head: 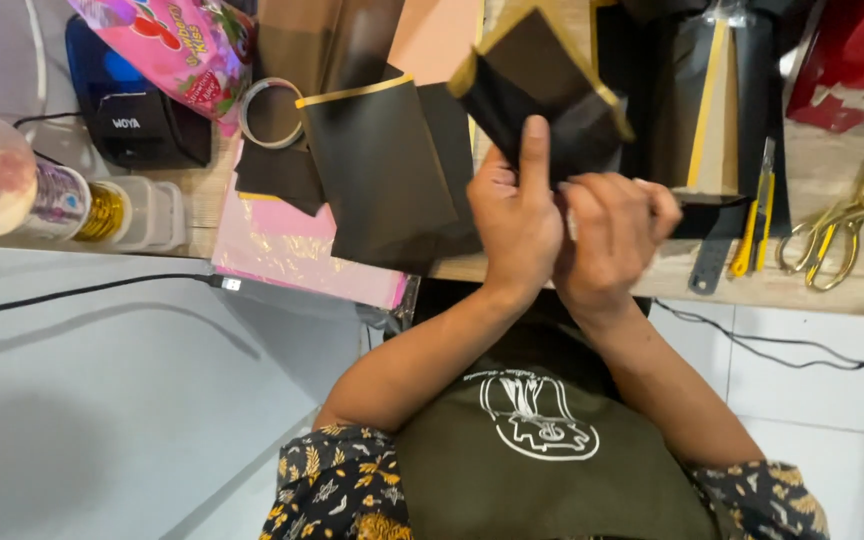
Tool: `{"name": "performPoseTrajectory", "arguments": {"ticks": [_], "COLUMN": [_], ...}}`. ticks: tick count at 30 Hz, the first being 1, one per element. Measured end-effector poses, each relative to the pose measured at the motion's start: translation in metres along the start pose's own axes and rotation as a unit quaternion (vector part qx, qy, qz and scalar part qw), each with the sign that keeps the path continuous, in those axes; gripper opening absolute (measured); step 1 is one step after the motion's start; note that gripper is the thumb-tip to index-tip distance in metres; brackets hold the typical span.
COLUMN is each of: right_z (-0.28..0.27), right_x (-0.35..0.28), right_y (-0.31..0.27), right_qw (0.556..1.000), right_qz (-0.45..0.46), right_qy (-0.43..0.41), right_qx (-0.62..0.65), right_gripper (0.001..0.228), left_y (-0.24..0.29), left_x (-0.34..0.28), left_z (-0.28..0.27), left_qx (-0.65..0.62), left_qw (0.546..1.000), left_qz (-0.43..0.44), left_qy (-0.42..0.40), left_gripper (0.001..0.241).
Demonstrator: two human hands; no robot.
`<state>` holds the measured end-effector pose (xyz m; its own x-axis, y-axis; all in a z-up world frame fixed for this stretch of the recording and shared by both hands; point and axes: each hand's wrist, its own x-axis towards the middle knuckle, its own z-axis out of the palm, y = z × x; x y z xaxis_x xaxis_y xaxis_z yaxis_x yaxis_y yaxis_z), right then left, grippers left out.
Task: The person cuts several sheets of decorative paper using a utility knife and assembles them around a base to create a flower bouquet, securing the paper with adhesive tape.
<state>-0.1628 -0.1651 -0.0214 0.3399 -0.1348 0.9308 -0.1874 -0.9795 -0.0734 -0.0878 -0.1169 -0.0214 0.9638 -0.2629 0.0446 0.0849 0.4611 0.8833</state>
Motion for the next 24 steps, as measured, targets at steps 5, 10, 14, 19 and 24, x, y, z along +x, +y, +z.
{"name": "performPoseTrajectory", "arguments": {"ticks": [5,10,14,19,24], "right_z": [-0.072,-0.124,-0.148,-0.135,-0.130], "right_x": [0.040,-0.018,-0.035,-0.028,-0.036], "right_y": [0.022,0.155,0.161,0.141,0.139], "right_qw": [0.975,0.803,0.710,0.675,0.650], "right_qz": [0.191,0.498,0.601,0.633,0.649], "right_qy": [-0.060,0.082,0.050,0.038,0.027], "right_qx": [0.093,0.315,0.365,0.376,0.395], "right_gripper": [0.007,0.016,0.015,0.015,0.014], "left_y": [0.029,-0.003,-0.030,0.015,0.049], "left_x": [0.006,0.007,-0.003,-0.001,-0.006], "left_z": [0.010,0.011,0.031,0.044,0.013], "left_qx": [0.060,0.359,0.492,0.685,0.723], "left_qw": [0.976,0.758,0.681,0.497,0.466], "left_qz": [-0.075,0.222,0.279,0.367,0.364], "left_qy": [-0.194,-0.498,-0.464,-0.387,-0.356], "left_gripper": [0.072,0.112,0.115,0.068,0.069]}}
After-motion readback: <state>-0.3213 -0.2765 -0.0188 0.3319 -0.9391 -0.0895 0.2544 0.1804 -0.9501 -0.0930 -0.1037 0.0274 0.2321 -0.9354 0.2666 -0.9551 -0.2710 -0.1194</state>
